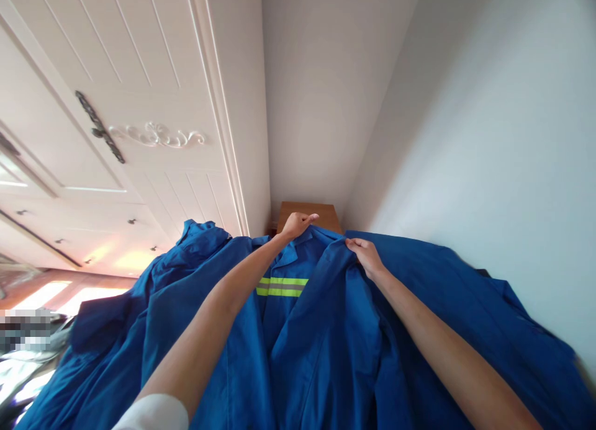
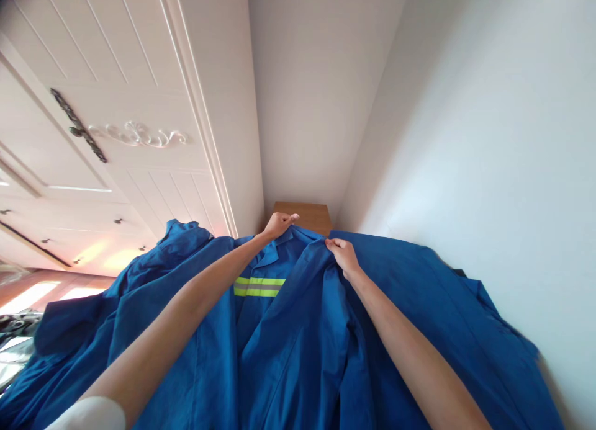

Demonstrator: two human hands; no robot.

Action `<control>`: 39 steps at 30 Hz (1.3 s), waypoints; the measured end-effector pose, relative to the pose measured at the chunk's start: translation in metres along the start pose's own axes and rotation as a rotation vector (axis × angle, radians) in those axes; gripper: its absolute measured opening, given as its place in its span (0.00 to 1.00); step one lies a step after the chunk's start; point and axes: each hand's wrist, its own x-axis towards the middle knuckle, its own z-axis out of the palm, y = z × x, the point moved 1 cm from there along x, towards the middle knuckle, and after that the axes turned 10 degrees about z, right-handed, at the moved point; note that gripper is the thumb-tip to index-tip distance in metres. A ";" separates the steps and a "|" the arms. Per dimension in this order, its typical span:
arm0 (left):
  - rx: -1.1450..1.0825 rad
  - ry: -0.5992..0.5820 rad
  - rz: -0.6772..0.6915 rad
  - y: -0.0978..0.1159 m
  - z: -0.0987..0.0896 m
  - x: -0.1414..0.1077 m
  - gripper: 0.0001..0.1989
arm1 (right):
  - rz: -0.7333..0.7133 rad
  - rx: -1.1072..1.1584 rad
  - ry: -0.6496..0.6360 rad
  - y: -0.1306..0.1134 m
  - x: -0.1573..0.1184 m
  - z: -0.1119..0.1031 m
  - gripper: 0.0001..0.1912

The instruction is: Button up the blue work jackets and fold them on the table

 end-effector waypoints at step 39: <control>0.068 -0.358 0.240 0.010 0.010 -0.007 0.24 | -0.134 0.095 -0.091 0.013 -0.006 0.013 0.31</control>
